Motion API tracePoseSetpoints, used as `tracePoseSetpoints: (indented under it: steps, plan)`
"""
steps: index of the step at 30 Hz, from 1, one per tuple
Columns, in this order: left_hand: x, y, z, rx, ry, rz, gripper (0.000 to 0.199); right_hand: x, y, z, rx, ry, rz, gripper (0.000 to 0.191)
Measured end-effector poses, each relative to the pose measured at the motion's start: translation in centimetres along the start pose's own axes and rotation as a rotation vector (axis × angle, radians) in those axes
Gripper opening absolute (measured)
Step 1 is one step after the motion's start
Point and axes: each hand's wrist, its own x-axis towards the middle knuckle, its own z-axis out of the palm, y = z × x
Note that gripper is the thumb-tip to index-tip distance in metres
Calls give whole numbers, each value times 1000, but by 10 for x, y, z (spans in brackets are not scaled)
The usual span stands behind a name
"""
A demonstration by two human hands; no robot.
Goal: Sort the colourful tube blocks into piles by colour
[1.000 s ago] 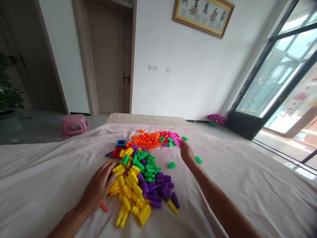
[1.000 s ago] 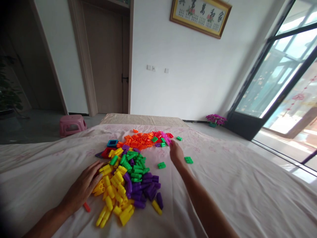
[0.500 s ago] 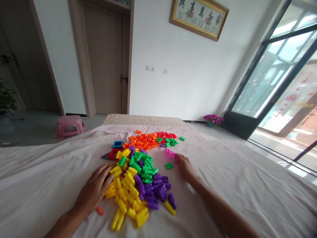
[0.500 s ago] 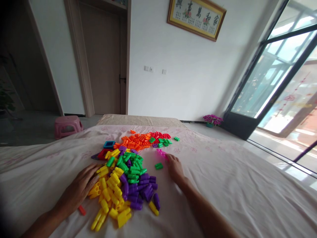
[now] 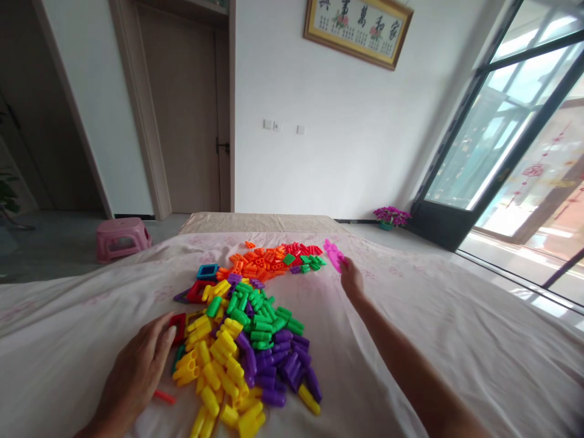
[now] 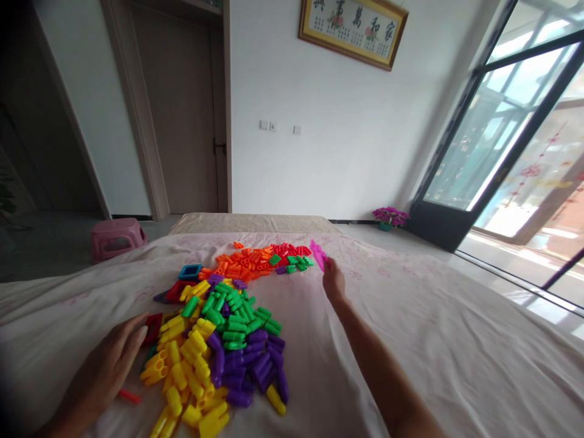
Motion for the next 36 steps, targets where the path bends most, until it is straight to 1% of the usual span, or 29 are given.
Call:
tracePoseSetpoints:
  steps: [1, 2, 4, 6, 9, 11, 13, 16, 18, 22, 25, 29, 34, 36]
  plan:
    - [0, -2, 1, 17, 3, 11, 43, 19, 11, -4, -96, 46, 91, 45]
    - [0, -4, 2, 33, 2, 22, 43, 36, 21, -8, -128, 75, 141, 47]
    - [-1, -8, 5, 63, -3, 28, 44, 62, 37, -9, -172, 90, 209, 48]
    - [-2, -13, 8, 84, -25, 16, 44, 78, 48, -3, -186, 71, 244, 47]
    - [-5, -21, 12, 99, -47, 32, 44, 96, 53, 19, -198, 30, 265, 45]
    - [-7, -23, 13, 102, -33, 55, 43, 106, 51, 38, -188, -4, 234, 44]
    - [-7, -21, 12, 100, -18, 55, 44, 115, 45, 55, -161, -50, 169, 44]
    - [-5, -13, 9, 84, -10, 27, 43, 123, 30, 77, -101, -134, 45, 41]
    - [-4, -8, 8, 75, -5, 12, 43, 123, 18, 89, -56, -187, -31, 38]
    - [-3, -6, 7, 71, -14, 2, 42, 109, -4, 106, 40, -274, -158, 35]
    - [-3, -7, 8, 63, -16, 4, 41, 88, -16, 110, 109, -326, -230, 34]
    - [-1, -4, 8, 57, -22, 43, 42, 50, -29, 106, 185, -400, -309, 34]
    - [1, 3, 4, 73, -24, -6, 40, -8, -50, 94, 334, -442, -409, 35]
    - [1, 4, 3, 70, -26, -2, 41, -34, -61, 87, 374, -463, -444, 36]
